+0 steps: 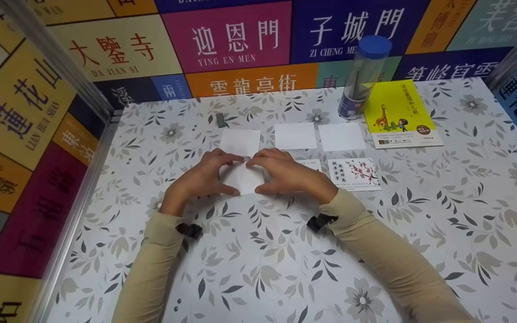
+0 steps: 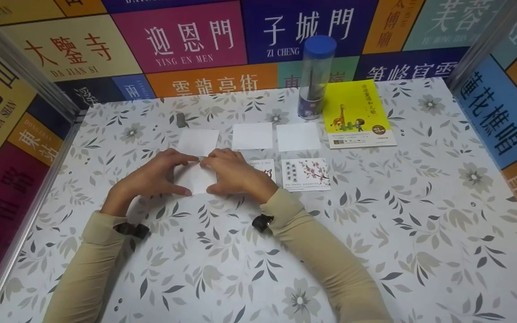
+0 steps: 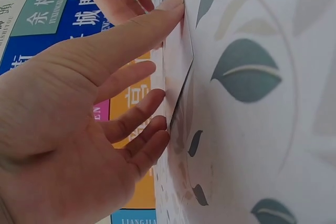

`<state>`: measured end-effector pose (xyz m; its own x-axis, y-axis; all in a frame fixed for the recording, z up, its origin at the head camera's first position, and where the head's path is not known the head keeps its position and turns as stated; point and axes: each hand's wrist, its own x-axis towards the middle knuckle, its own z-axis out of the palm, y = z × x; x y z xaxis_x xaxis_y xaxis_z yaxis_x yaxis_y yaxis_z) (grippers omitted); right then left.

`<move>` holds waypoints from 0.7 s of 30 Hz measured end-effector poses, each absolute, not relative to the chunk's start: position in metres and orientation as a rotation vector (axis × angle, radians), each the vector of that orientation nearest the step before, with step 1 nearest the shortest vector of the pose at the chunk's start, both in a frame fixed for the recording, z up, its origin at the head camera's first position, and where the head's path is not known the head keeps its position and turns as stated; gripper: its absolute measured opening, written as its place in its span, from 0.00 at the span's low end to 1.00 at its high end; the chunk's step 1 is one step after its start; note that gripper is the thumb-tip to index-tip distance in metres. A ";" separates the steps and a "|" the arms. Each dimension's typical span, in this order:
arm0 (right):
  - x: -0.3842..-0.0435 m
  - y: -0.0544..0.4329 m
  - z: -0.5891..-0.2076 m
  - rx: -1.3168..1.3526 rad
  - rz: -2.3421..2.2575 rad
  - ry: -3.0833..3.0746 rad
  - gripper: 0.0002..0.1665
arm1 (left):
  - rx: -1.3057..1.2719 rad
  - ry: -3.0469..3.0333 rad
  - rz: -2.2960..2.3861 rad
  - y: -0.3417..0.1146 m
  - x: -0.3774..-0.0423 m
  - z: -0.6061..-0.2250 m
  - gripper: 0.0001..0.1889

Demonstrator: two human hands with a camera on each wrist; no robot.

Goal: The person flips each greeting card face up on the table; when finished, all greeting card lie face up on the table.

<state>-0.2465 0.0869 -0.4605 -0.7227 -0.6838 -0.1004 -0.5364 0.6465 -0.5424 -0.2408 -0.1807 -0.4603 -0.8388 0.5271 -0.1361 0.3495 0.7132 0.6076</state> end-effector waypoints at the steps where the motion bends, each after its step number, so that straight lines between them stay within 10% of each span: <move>1: -0.247 0.087 -0.460 -0.980 -0.707 2.571 0.41 | 0.691 2.619 0.850 -0.181 -0.241 -0.460 0.46; 13: -0.243 0.085 -0.458 -0.969 -0.642 2.736 0.51 | 0.776 2.652 1.077 -0.183 -0.243 -0.453 0.38; 21: -0.243 0.082 -0.456 -0.959 -0.683 2.948 0.36 | 0.719 2.625 1.280 -0.182 -0.246 -0.449 0.36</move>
<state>-0.2429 0.0819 -0.4561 -0.8171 -0.5539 0.1601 -0.5678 0.7249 -0.3901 -0.2458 -0.1823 -0.4491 -0.8773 0.4723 0.0855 0.3582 0.5256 0.7717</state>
